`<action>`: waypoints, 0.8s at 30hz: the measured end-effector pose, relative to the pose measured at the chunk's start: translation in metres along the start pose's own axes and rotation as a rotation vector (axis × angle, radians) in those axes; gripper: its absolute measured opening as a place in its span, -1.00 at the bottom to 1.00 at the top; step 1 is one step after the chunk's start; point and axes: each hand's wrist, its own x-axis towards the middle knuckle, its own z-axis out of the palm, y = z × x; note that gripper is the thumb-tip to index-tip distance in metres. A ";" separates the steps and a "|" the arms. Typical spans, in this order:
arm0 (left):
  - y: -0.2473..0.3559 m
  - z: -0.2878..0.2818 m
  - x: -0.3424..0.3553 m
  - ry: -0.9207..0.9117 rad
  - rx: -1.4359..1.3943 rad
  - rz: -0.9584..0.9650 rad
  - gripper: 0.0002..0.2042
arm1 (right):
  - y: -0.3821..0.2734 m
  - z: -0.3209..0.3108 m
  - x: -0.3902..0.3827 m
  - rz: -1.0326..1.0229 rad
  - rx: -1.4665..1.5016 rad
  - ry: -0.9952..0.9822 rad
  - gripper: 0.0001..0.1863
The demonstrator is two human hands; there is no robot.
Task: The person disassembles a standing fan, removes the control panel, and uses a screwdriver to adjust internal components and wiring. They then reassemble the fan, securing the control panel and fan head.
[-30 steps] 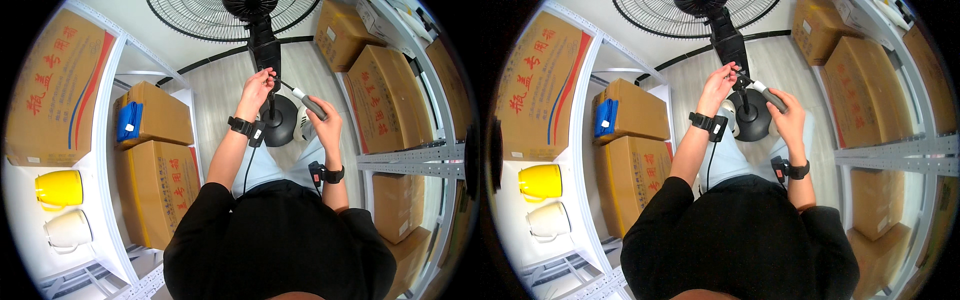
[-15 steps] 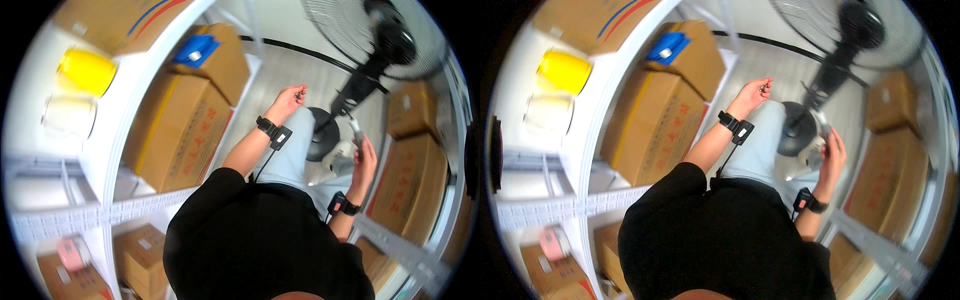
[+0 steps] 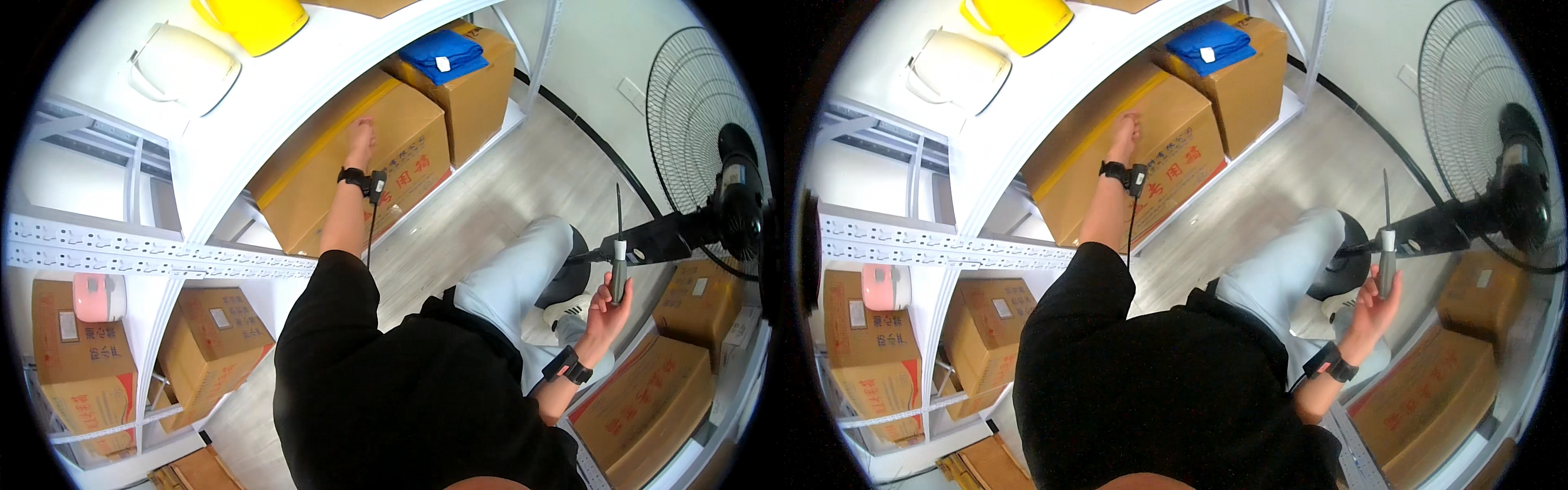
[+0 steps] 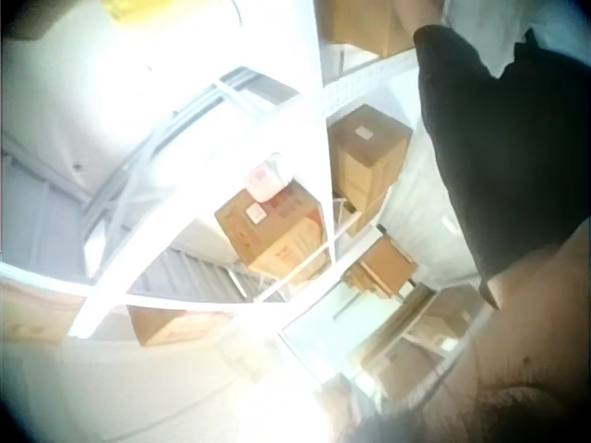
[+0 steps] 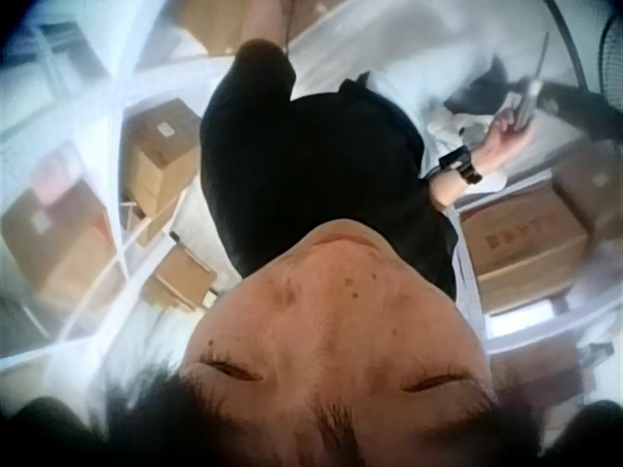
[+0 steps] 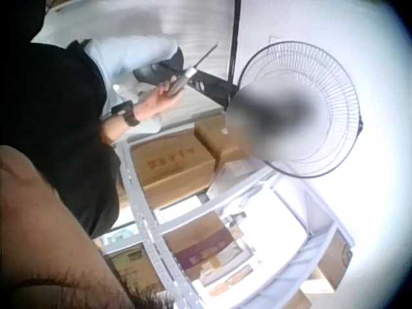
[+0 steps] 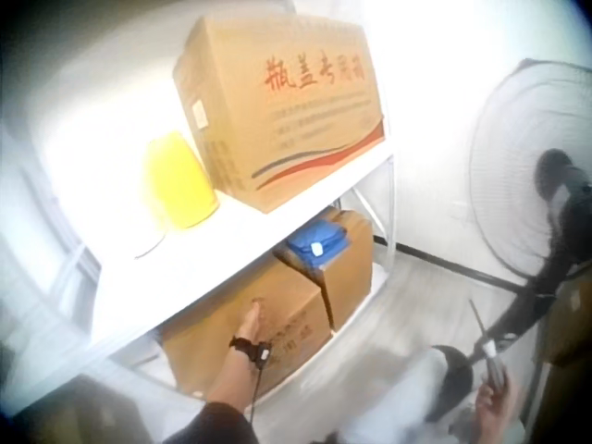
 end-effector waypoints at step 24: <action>-0.048 -0.083 -0.007 0.344 1.149 0.643 -0.85 | 0.030 0.018 0.015 0.126 -0.080 0.106 -0.63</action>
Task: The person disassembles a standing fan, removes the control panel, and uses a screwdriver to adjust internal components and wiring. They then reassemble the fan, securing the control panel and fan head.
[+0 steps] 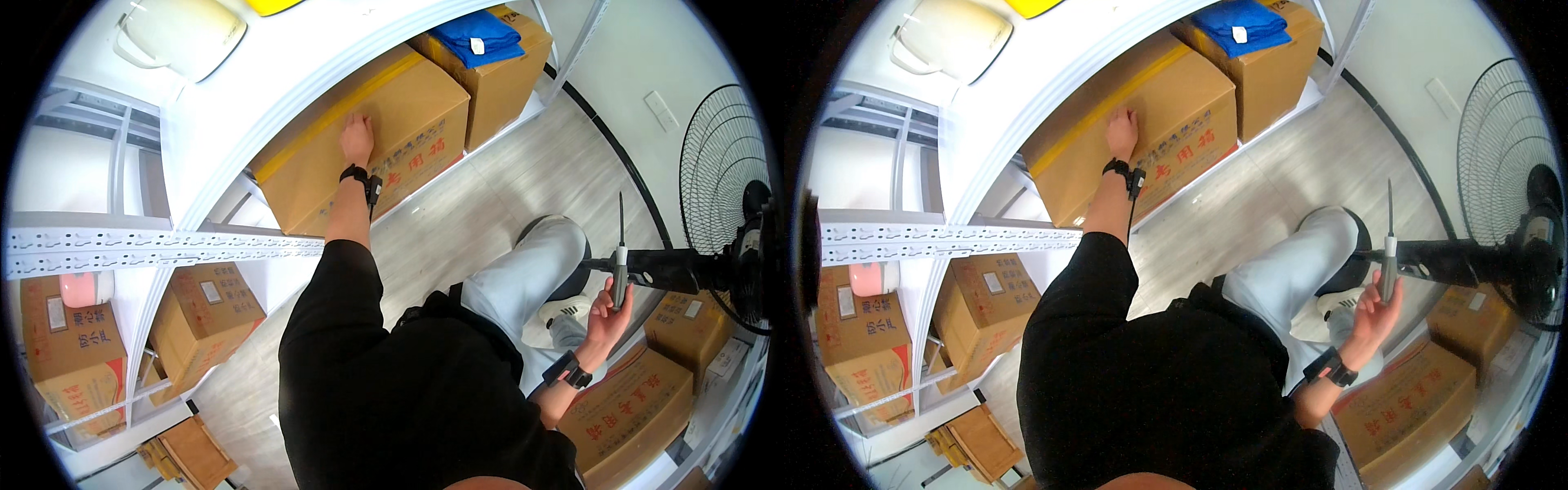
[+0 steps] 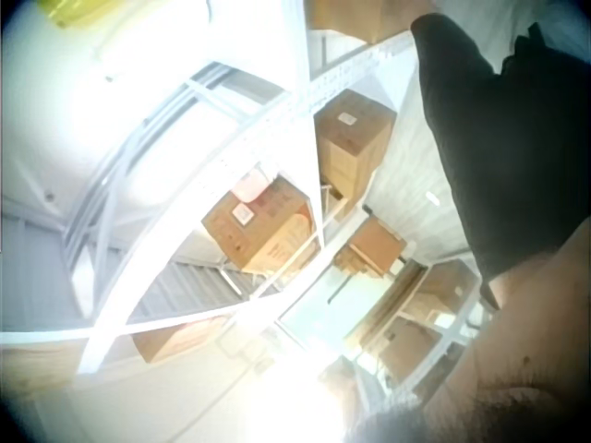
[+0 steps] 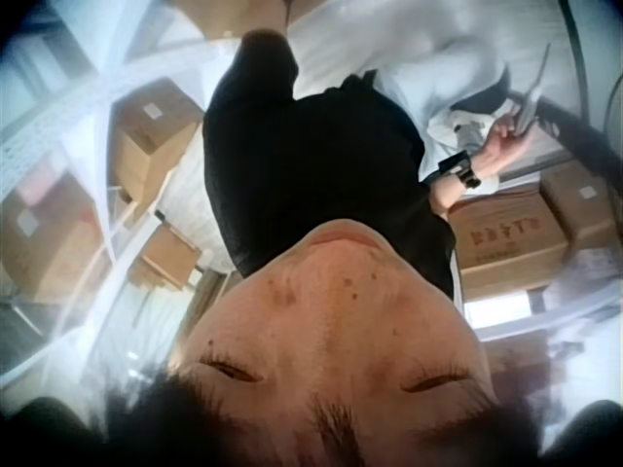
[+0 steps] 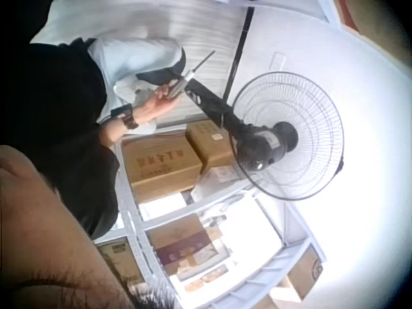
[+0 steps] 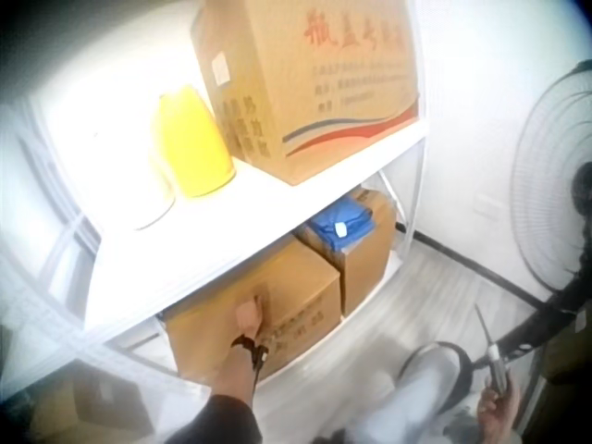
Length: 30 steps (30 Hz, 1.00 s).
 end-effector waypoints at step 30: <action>0.234 -0.004 -0.052 0.009 -0.697 0.505 -0.89 | -0.008 -0.017 -0.028 0.017 0.258 -0.149 -0.57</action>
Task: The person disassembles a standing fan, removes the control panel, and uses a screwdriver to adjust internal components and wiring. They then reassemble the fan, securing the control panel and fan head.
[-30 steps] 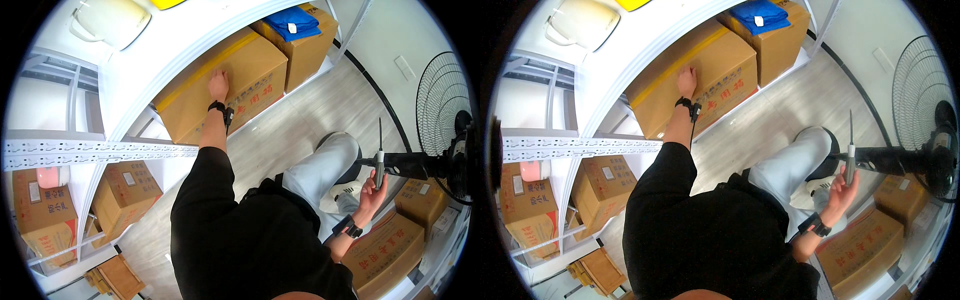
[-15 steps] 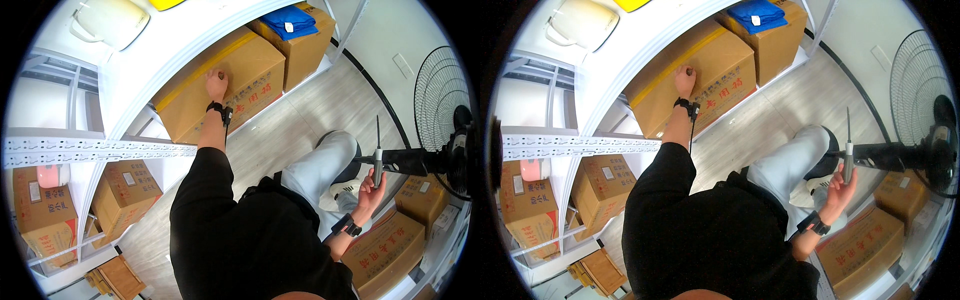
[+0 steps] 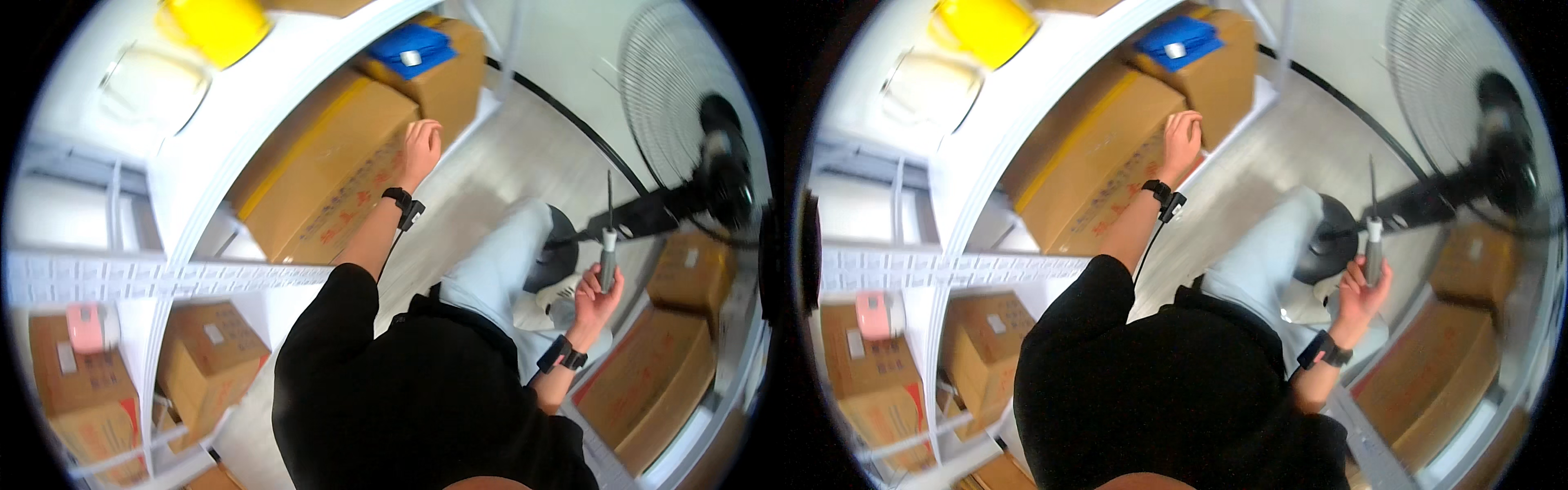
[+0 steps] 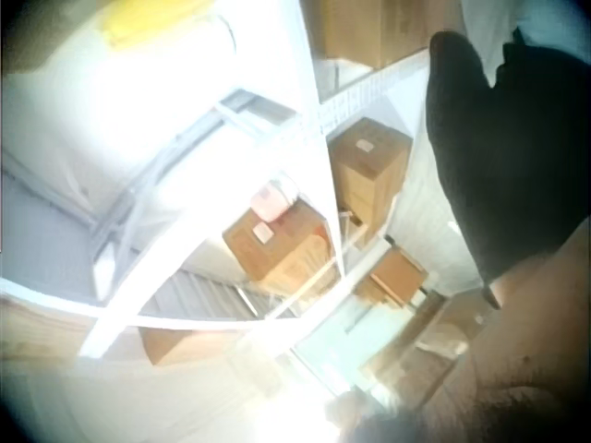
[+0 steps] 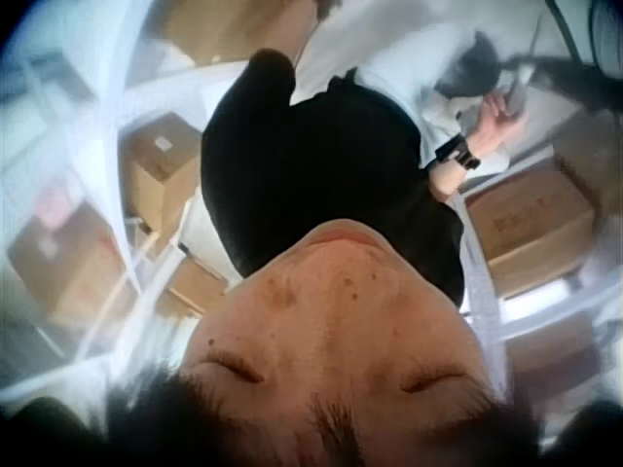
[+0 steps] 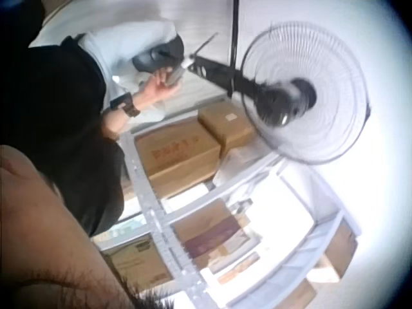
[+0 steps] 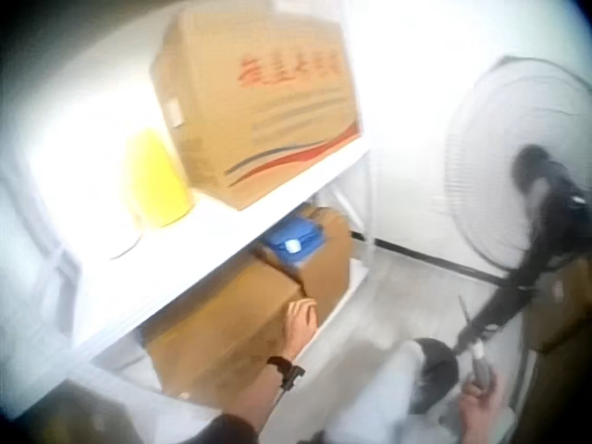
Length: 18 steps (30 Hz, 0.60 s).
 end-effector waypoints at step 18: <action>0.094 0.384 0.035 -1.312 -1.689 -0.385 -0.24 | -0.033 -0.034 -0.021 -0.500 0.145 0.232 -0.63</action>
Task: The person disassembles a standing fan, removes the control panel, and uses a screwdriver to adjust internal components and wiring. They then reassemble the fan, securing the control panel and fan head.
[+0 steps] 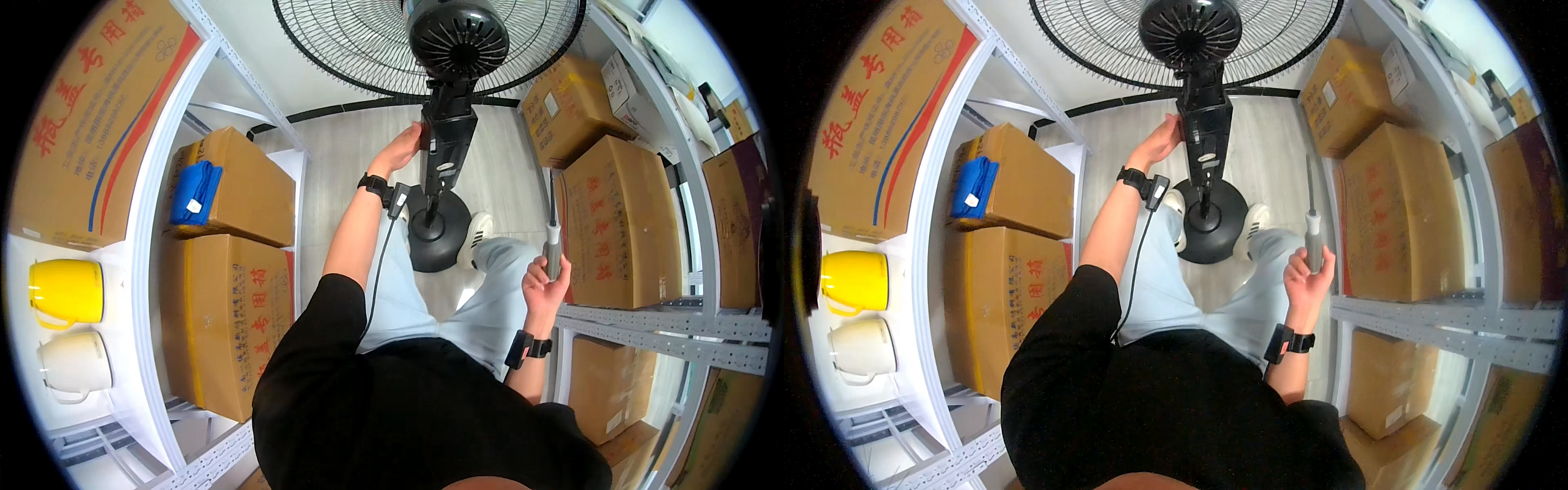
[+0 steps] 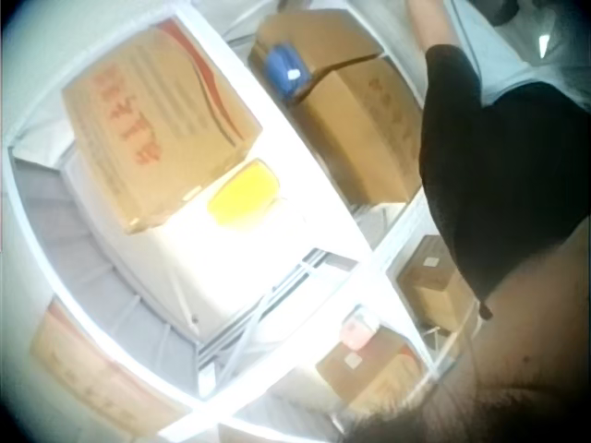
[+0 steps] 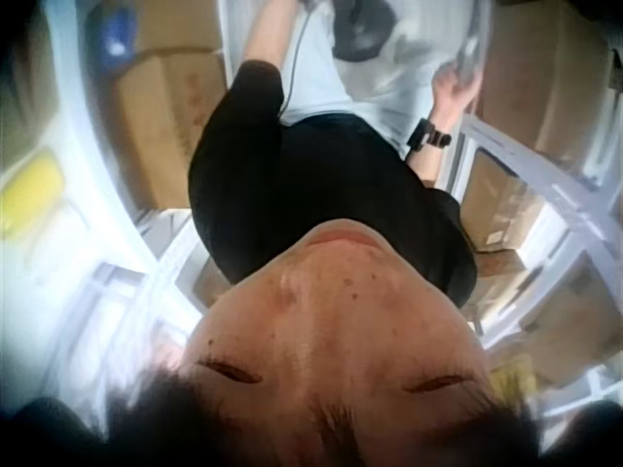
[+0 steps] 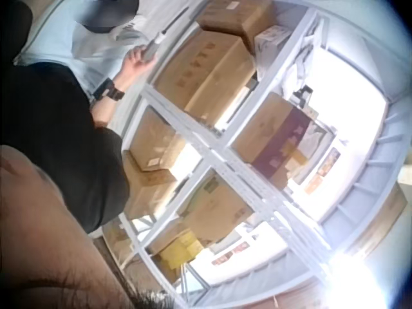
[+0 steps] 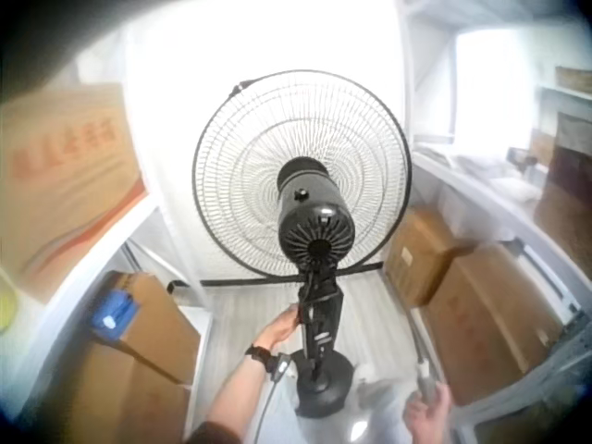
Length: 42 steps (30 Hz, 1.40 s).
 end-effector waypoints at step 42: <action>-0.059 -0.005 0.064 0.389 -0.230 -0.197 -0.49 | -0.016 -0.047 0.028 0.041 0.102 -0.026 -0.66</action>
